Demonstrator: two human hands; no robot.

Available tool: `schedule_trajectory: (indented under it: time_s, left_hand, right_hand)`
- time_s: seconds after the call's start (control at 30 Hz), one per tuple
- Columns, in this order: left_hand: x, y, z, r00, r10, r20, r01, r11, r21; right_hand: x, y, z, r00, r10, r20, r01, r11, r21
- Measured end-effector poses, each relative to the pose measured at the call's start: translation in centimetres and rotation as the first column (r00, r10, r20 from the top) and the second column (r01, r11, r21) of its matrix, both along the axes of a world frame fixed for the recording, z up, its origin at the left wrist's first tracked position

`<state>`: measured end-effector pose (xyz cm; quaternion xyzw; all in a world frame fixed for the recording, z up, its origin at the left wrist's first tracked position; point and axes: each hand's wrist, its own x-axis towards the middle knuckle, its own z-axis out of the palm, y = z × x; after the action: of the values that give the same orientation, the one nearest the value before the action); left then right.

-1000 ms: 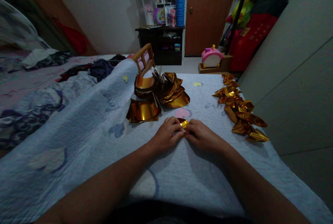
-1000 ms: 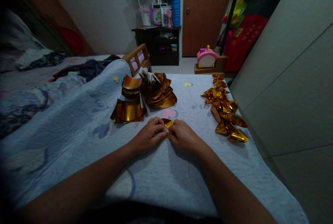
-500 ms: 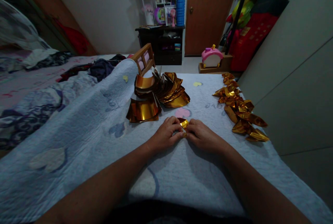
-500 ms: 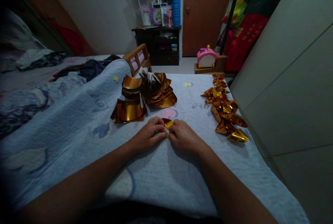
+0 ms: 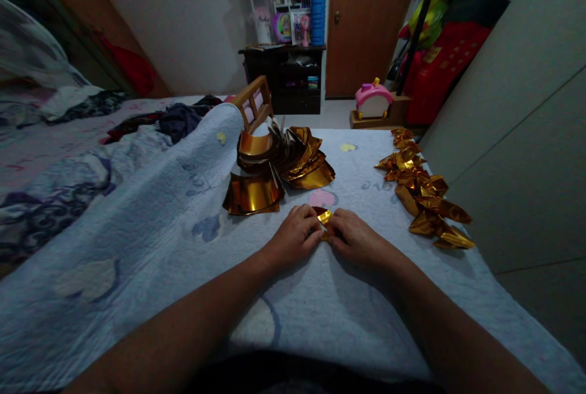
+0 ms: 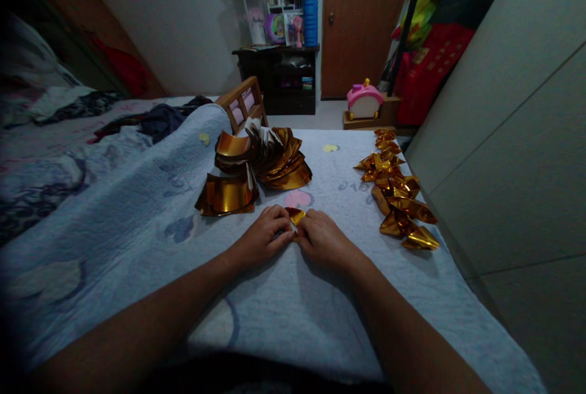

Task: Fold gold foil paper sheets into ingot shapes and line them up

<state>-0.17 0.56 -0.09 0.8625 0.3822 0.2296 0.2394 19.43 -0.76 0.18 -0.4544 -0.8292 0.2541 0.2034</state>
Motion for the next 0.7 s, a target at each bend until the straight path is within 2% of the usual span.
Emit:
schedule_trajectory:
  time_s: [0.17, 0.4, 0.7]
  left_hand:
    - [0.11, -0.04, -0.16, 0.999, 0.033, -0.006, -0.033, 0.999, 0.006]
    - [0.17, 0.01, -0.38, 0.999, 0.041, -0.002, -0.041, 0.999, 0.013]
    - [0.18, 0.03, -0.29, 0.999, 0.049, 0.000, -0.049, 0.999, 0.000]
  right_hand:
    - [0.15, -0.05, 0.07, 0.999, -0.024, -0.042, 0.023, 0.999, -0.025]
    - [-0.06, 0.06, 0.56, 0.987, -0.100, -0.125, 0.083, 0.988, -0.133]
    - [-0.24, 0.08, 0.24, 0.991, -0.104, -0.090, 0.093, 0.990, -0.110]
